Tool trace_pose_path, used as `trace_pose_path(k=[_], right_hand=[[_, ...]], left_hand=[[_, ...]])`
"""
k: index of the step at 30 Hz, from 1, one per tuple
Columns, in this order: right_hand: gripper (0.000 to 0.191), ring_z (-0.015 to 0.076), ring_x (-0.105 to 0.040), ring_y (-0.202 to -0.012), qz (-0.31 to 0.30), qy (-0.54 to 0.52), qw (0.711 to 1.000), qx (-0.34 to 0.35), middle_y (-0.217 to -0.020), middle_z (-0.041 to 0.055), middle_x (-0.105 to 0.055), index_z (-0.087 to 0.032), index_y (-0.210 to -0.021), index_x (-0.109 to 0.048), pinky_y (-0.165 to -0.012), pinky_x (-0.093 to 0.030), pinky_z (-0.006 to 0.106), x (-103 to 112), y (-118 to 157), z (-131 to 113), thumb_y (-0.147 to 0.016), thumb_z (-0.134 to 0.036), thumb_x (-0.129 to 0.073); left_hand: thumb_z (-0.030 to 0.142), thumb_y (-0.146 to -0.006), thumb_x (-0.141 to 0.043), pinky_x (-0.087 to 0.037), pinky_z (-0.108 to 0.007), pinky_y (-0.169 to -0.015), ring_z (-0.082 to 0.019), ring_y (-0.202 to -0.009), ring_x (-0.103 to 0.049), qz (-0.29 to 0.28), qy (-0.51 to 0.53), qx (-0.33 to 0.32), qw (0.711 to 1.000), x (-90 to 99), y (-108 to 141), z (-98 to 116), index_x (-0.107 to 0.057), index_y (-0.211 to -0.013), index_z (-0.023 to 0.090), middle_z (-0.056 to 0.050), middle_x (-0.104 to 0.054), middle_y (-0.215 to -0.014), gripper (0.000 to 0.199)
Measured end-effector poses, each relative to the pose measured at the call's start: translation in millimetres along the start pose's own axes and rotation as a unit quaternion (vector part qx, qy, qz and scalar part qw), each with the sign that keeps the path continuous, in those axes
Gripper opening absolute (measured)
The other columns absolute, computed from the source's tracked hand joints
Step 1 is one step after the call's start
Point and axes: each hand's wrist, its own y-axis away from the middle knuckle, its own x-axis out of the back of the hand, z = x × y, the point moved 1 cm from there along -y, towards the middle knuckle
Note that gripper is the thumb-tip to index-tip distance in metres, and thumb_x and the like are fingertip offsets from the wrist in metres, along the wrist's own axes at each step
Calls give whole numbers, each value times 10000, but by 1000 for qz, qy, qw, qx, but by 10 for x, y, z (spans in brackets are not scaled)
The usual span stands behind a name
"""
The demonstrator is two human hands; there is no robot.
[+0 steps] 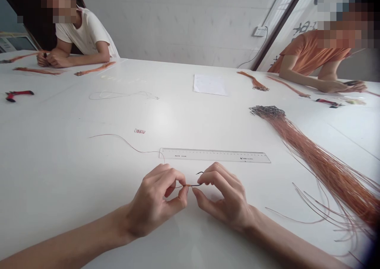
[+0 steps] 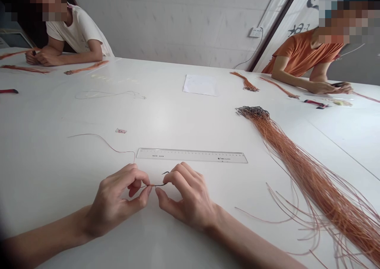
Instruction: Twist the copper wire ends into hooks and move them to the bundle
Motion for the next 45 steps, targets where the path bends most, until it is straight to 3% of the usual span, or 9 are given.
trace_pose_path(k=[45], right_hand=[[147,114,-400,-557,-7,4,1000,-20,-613,-14,-437,-200,-753,-422,-452,-335,224,-4,17,3,-730,-96,-523]], left_hand=[[58,-784,-492,-373,-187,-498,-74,-513,-382,-17,6,-5,1000,-10,-12,-12,-518,-754,169,56,-363,-546,117]])
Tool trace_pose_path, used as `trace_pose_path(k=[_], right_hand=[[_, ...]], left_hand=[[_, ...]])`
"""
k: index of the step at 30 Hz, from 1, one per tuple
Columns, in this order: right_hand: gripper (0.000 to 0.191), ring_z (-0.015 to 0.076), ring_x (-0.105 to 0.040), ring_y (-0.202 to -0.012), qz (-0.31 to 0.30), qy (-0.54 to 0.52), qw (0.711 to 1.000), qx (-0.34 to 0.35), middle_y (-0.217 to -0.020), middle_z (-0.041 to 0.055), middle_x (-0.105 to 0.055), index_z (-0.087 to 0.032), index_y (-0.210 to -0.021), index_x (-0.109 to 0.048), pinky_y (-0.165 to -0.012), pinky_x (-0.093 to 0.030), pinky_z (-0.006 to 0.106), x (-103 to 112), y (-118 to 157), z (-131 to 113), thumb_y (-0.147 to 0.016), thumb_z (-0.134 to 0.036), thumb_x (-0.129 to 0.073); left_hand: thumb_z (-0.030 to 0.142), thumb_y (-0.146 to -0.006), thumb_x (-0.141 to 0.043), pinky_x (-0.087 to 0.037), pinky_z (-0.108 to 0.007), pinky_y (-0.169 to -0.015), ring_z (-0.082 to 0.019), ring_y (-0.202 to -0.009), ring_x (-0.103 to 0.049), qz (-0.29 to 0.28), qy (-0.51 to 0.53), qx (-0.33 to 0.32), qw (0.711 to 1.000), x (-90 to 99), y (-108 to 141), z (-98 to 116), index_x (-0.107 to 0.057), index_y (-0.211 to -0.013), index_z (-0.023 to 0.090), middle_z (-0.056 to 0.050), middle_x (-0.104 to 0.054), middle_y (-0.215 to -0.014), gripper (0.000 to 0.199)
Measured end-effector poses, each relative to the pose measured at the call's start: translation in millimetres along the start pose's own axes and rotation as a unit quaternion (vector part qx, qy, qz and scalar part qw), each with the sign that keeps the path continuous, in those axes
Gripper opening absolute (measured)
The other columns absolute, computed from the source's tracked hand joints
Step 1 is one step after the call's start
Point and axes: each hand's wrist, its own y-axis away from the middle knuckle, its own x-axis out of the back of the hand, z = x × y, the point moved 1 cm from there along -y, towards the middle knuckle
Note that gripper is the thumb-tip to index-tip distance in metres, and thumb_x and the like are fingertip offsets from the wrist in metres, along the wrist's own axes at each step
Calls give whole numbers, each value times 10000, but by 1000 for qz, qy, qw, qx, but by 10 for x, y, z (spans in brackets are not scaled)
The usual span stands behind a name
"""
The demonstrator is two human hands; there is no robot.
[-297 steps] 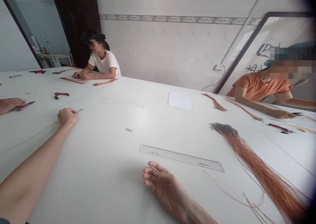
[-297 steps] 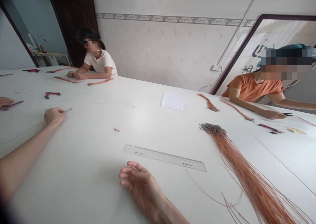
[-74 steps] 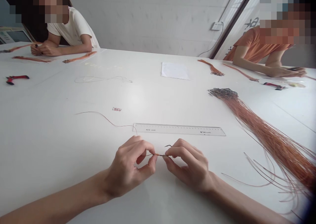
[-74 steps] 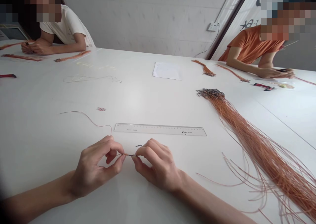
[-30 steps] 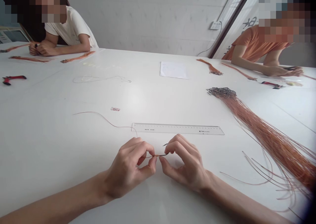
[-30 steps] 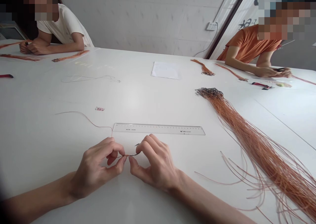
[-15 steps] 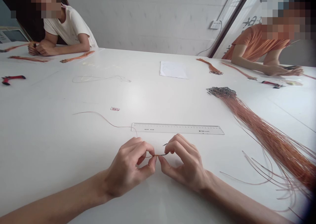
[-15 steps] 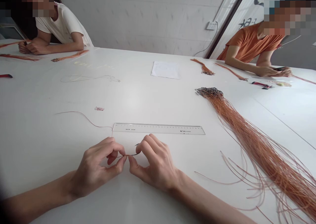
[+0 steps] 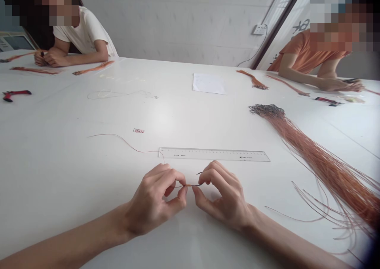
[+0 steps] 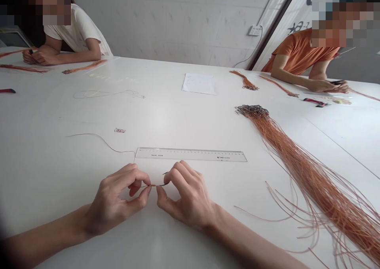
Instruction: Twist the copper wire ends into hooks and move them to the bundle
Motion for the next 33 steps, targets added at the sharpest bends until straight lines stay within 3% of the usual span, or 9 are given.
trace_pose_path(k=[33], right_hand=[[137,98,-379,-548,3,9,1000,11,-592,-28,-411,-196,-732,-431,-455,-312,212,1,-10,-3,-772,-114,-533]], left_hand=[[56,-788,-503,-387,-182,-513,-68,-514,-387,-2,2,7,1000,2,7,-14,-516,-755,163,55,-363,-556,113]])
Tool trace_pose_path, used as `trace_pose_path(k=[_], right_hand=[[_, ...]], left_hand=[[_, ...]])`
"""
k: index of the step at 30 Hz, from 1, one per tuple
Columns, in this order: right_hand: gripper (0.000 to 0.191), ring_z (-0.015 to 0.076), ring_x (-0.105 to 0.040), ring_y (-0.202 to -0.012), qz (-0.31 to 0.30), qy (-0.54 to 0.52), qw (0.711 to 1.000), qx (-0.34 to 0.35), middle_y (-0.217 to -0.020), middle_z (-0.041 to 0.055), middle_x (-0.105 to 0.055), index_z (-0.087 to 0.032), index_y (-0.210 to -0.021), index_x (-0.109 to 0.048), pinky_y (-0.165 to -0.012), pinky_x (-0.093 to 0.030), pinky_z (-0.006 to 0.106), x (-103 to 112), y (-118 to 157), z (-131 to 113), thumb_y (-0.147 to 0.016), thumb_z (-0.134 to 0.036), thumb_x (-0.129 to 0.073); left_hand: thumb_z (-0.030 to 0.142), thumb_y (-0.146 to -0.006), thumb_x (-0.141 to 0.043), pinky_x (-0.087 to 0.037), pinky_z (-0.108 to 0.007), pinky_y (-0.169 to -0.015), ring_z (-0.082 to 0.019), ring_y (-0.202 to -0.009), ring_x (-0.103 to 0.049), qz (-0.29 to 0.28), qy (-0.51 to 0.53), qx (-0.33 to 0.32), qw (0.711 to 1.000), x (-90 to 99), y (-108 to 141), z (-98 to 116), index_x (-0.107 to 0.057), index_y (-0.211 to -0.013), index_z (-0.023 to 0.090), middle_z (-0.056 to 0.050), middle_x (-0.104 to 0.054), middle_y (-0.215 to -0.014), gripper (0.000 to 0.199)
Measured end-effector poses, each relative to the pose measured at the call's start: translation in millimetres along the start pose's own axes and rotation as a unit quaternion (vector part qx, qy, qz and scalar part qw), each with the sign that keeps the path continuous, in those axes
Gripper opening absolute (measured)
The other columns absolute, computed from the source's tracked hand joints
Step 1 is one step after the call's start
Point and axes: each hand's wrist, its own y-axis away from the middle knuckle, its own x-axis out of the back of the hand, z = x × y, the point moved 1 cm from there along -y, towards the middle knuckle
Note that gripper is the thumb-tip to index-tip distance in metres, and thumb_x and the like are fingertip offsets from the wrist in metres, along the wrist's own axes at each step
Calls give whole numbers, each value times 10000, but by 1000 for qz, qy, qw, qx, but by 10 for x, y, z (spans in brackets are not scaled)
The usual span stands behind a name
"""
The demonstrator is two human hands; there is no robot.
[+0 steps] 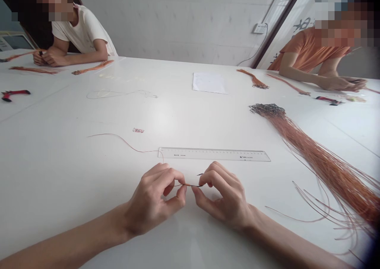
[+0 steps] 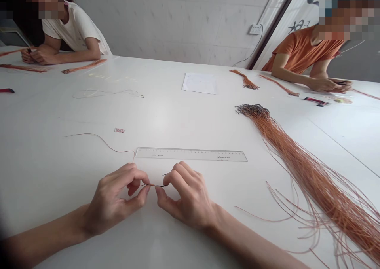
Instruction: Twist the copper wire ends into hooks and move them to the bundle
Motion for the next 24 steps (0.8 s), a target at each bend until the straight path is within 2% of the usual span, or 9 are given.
trace_pose_path(k=[24], right_hand=[[135,99,-386,-541,-5,-1,1000,0,-590,-29,-413,-194,-730,-438,-451,-315,214,13,-6,-2,-766,-108,-536]], left_hand=[[84,-804,-494,-394,-186,-500,-73,-505,-388,3,-10,-4,1000,9,-17,14,-507,-752,177,58,-376,-545,107]])
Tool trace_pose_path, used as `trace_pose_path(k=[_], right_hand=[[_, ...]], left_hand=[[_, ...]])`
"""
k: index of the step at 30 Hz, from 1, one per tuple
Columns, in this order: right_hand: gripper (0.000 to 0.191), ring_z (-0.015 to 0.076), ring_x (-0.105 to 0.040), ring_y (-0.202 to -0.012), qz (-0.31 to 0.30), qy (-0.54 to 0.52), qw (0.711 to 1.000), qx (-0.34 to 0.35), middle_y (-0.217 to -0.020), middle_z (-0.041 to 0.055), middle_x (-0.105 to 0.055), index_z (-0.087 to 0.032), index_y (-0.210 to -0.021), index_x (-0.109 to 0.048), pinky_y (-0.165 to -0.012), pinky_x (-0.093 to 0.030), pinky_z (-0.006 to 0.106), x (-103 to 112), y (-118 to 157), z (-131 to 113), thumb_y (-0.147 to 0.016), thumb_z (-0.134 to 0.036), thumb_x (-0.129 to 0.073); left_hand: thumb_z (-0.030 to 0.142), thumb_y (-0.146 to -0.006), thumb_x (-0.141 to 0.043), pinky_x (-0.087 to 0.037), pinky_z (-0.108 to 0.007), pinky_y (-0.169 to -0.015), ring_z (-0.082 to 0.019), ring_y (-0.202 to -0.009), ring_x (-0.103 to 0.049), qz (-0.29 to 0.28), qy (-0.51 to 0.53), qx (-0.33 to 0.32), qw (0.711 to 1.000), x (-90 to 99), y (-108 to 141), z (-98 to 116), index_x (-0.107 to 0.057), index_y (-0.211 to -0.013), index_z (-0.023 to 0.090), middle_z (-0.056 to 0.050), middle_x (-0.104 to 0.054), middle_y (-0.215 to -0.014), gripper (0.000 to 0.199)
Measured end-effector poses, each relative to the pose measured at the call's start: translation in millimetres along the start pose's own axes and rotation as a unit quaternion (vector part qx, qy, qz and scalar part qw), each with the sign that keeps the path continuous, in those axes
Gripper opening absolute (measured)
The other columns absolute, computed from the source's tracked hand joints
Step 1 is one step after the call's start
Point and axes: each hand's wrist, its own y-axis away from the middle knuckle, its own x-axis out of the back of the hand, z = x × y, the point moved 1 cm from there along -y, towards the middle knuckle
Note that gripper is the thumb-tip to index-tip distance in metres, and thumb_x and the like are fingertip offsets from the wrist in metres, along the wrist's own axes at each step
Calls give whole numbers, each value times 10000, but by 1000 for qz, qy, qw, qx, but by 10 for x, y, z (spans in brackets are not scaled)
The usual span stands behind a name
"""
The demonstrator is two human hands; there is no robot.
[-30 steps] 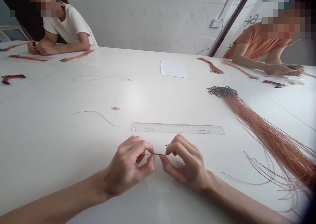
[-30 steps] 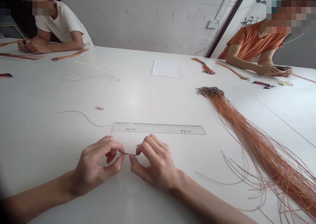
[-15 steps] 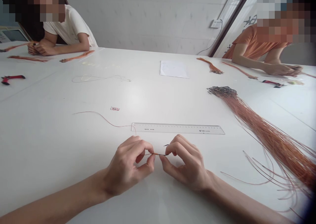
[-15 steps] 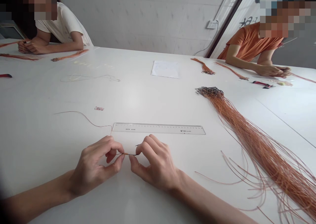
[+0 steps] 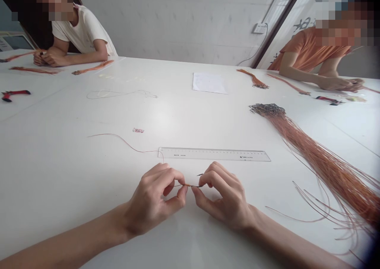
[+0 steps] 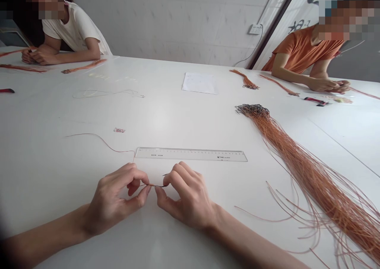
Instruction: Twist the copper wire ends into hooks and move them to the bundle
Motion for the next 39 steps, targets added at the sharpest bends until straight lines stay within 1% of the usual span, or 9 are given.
trace_pose_path(k=[18,25,32,35,39], right_hand=[[136,97,-386,-543,-4,5,1000,4,-594,-28,-416,-194,-741,-430,-443,-314,211,-5,8,0,-782,-113,-530],[132,102,-397,-546,-11,5,1000,1,-593,-24,-424,-196,-740,-439,-446,-327,212,3,6,-7,-778,-106,-528],[133,103,-427,-554,-17,-7,1000,2,-615,-14,-460,-191,-763,-459,-457,-358,212,-13,27,16,-779,-87,-542],[138,107,-436,-567,-31,-24,999,8,-630,-4,-481,-187,-788,-472,-464,-371,217,-4,15,7,-781,-61,-529],[187,116,-477,-597,-53,-89,995,-1,-668,18,-520,-176,-858,-513,-491,-409,228,19,-5,-6,-788,-10,-465]], left_hand=[[77,-800,-497,-384,-178,-494,-66,-508,-387,-7,9,8,1000,-3,14,-6,-505,-753,172,58,-363,-553,107],[96,-809,-492,-381,-180,-496,-71,-512,-381,-14,9,12,1000,-8,13,-19,-503,-753,172,58,-364,-549,95],[106,-786,-507,-367,-190,-508,-76,-515,-381,-7,2,16,1000,-36,20,-47,-505,-726,169,59,-374,-542,87],[109,-765,-524,-369,-200,-520,-81,-519,-389,-12,-2,18,1000,-52,21,-65,-498,-714,169,57,-381,-543,83],[91,-758,-518,-380,-213,-528,-91,-521,-407,-24,-10,9,1000,-68,17,-80,-503,-713,170,51,-424,-542,92]])
